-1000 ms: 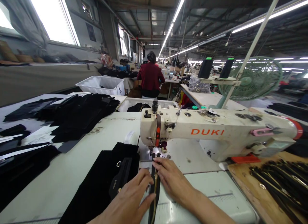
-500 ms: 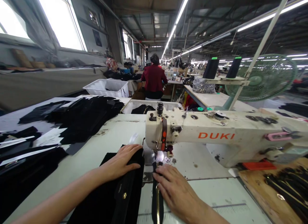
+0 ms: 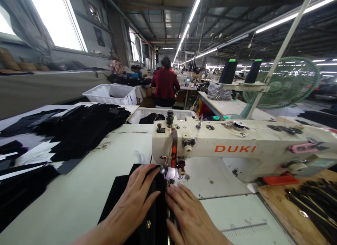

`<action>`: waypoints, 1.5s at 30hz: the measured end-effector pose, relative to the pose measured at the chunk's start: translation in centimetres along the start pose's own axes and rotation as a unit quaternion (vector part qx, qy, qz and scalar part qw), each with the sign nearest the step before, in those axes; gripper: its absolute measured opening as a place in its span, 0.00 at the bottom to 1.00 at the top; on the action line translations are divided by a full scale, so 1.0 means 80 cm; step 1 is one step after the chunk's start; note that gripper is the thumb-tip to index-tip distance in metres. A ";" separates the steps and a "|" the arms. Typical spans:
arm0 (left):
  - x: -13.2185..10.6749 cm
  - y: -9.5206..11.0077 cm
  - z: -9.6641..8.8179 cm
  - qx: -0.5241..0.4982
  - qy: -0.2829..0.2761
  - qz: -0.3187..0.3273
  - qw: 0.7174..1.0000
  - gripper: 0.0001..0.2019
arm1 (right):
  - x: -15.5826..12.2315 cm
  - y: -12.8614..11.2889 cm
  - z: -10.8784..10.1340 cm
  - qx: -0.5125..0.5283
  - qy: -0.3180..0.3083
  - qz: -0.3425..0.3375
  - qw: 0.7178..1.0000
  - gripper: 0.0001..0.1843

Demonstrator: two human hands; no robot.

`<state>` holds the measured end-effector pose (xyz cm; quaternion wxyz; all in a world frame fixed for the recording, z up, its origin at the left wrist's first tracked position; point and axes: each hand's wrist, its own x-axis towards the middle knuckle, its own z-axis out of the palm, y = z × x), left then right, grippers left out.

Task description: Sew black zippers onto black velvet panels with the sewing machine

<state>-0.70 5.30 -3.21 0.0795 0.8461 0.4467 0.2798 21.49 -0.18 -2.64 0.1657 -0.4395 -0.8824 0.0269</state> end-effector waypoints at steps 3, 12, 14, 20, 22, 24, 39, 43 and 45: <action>-0.026 0.014 0.003 0.061 -0.021 0.113 0.992 0.28 | 0.000 0.000 0.002 -0.011 0.012 -0.017 1.000 0.33; -0.025 0.027 0.004 0.104 -0.011 0.152 0.983 0.29 | -0.004 0.001 0.016 -0.050 0.050 -0.040 0.997 0.33; -0.024 0.026 0.004 0.116 -0.024 0.156 0.981 0.29 | -0.005 0.002 0.020 -0.055 0.054 -0.043 0.996 0.33; -0.023 0.024 0.005 0.178 -0.062 0.173 0.967 0.27 | -0.006 0.002 0.029 -0.064 0.065 -0.042 0.995 0.30; -0.021 0.022 0.007 0.189 -0.054 0.174 0.965 0.27 | -0.006 0.002 0.027 -0.063 0.069 -0.048 0.994 0.29; -0.020 0.021 0.006 0.183 -0.055 0.164 0.968 0.28 | -0.005 0.002 0.021 -0.056 0.077 -0.052 0.994 0.27; -0.007 0.025 -0.006 0.109 -0.037 0.128 0.985 0.29 | 0.029 0.028 0.000 0.011 0.021 0.005 1.000 0.23; 0.003 0.015 -0.004 0.101 -0.046 0.140 0.984 0.27 | 0.034 0.034 0.003 -0.021 0.042 0.004 0.999 0.23; 0.009 0.011 -0.003 0.100 -0.057 0.139 0.984 0.27 | 0.039 0.037 0.006 -0.034 0.051 0.010 0.998 0.23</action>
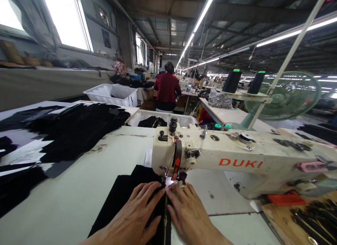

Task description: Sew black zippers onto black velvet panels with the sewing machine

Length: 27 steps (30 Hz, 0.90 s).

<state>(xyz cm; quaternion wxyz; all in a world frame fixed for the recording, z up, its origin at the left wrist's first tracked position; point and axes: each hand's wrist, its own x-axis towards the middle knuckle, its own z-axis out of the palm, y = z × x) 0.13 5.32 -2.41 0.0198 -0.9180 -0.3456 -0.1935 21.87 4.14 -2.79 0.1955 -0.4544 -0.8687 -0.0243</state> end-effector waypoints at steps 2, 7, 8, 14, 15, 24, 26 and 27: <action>0.003 -0.003 0.002 -0.002 -0.012 -0.007 1.000 0.27 | 0.003 0.003 0.004 -0.011 0.009 0.006 1.000 0.24; 0.003 -0.005 0.005 0.002 -0.019 -0.009 1.000 0.27 | -0.002 0.008 0.019 -0.004 0.026 0.009 1.000 0.26; 0.003 -0.004 0.006 0.004 -0.018 -0.006 1.000 0.27 | -0.004 0.009 0.021 0.000 0.031 0.011 0.999 0.26; 0.003 -0.003 0.004 0.013 -0.024 0.005 1.000 0.27 | -0.007 0.009 0.026 0.015 0.045 0.004 0.999 0.26; 0.003 -0.004 0.004 0.014 -0.025 0.005 1.000 0.27 | -0.007 0.008 0.025 0.017 0.046 0.002 0.999 0.26; 0.015 -0.006 -0.003 -0.014 -0.049 -0.008 0.999 0.27 | -0.003 0.016 0.022 0.022 0.023 -0.004 0.999 0.26; 0.016 -0.006 -0.002 -0.016 -0.056 -0.014 0.998 0.26 | -0.003 0.014 0.016 0.025 0.008 -0.008 1.000 0.26; 0.014 -0.005 -0.002 -0.016 -0.062 -0.018 0.998 0.26 | -0.005 0.011 0.011 0.027 0.003 -0.007 1.000 0.26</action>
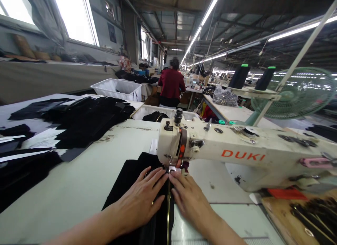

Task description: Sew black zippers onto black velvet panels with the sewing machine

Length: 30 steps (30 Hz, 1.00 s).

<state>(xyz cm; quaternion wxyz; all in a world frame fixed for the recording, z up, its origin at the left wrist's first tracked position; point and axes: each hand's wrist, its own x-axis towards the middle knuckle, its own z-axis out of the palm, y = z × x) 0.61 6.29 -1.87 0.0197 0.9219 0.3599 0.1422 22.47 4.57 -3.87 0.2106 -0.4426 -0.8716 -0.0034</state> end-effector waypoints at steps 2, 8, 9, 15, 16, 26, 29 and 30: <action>-0.012 0.009 -0.002 0.002 -0.018 -0.010 1.000 0.24 | -0.012 -0.013 -0.012 0.011 0.003 0.016 1.000 0.25; -0.095 0.076 -0.021 -0.013 0.005 0.054 0.998 0.45 | -0.100 -0.082 -0.033 0.046 0.012 -0.012 0.999 0.33; -0.107 0.084 -0.020 -0.013 0.019 0.061 0.998 0.44 | -0.111 -0.092 -0.031 0.034 0.018 -0.032 0.999 0.35; -0.124 0.062 -0.026 -0.184 0.045 -0.072 0.979 0.23 | -0.112 -0.119 -0.013 0.027 0.071 -0.020 0.997 0.30; -0.119 0.056 -0.034 -0.241 0.047 -0.123 0.962 0.20 | -0.107 -0.119 -0.015 0.051 0.076 -0.002 0.996 0.27; -0.090 0.065 -0.083 -0.336 0.094 -0.221 0.910 0.19 | -0.055 -0.020 -0.123 0.305 0.099 0.180 0.930 0.17; -0.093 0.064 -0.081 -0.313 0.084 -0.219 0.920 0.19 | -0.041 -0.023 -0.138 0.287 0.086 0.141 0.943 0.16; -0.095 0.062 -0.080 -0.301 0.077 -0.214 0.926 0.19 | -0.041 -0.035 -0.134 0.264 0.072 0.107 0.956 0.14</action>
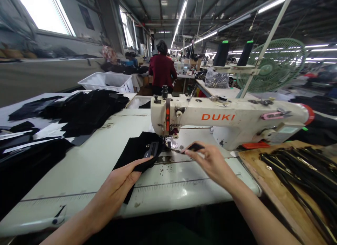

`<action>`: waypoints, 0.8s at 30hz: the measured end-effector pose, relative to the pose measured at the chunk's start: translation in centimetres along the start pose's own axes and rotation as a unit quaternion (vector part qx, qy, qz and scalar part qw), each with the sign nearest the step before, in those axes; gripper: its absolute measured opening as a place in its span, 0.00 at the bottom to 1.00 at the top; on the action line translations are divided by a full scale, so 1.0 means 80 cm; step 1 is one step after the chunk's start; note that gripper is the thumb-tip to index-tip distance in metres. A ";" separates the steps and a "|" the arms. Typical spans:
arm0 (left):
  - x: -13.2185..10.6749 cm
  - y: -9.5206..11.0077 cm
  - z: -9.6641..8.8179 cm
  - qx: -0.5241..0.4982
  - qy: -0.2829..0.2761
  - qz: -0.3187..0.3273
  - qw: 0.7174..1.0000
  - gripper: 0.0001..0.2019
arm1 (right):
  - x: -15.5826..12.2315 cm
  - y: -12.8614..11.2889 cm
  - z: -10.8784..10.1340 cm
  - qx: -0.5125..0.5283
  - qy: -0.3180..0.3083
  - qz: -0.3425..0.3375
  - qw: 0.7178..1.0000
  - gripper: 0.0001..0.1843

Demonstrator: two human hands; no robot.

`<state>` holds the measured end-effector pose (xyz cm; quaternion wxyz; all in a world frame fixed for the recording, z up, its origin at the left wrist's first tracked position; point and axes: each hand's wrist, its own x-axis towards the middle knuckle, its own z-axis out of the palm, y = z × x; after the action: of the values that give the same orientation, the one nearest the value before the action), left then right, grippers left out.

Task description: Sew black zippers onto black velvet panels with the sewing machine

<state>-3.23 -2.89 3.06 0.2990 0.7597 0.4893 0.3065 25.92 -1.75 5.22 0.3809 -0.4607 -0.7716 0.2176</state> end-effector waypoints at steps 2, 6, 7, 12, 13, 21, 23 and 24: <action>-0.005 -0.008 -0.001 0.042 -0.018 0.027 0.999 0.19 | -0.020 -0.015 0.031 -0.100 -0.057 -0.095 0.989 0.11; -0.019 -0.021 0.010 0.171 -0.058 0.157 0.971 0.26 | -0.077 -0.024 0.100 -0.244 -0.058 -0.140 0.958 0.13; -0.023 -0.022 0.016 0.199 -0.068 0.198 0.957 0.30 | -0.087 -0.023 0.110 -0.244 -0.040 -0.139 0.959 0.14; -0.033 -0.021 0.045 0.276 -0.123 0.302 0.904 0.37 | -0.104 -0.017 0.122 -0.227 0.055 -0.154 0.960 0.20; -0.034 -0.021 0.048 0.278 -0.125 0.300 0.904 0.37 | -0.103 -0.017 0.122 -0.226 0.063 -0.158 0.959 0.20; -0.030 -0.023 0.049 0.283 -0.123 0.303 0.902 0.35 | -0.106 -0.014 0.131 -0.227 0.104 -0.174 0.953 0.15; -0.028 -0.020 0.047 0.286 -0.124 0.306 0.899 0.34 | -0.106 -0.013 0.131 -0.229 0.101 -0.175 0.952 0.16; -0.028 -0.018 0.046 0.283 -0.124 0.307 0.900 0.34 | -0.106 -0.013 0.132 -0.230 0.100 -0.176 0.952 0.16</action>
<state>-2.00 -4.99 -0.75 0.0210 0.9567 0.2568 0.1352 19.45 -9.51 -3.84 0.3723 -0.4124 -0.8273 -0.0832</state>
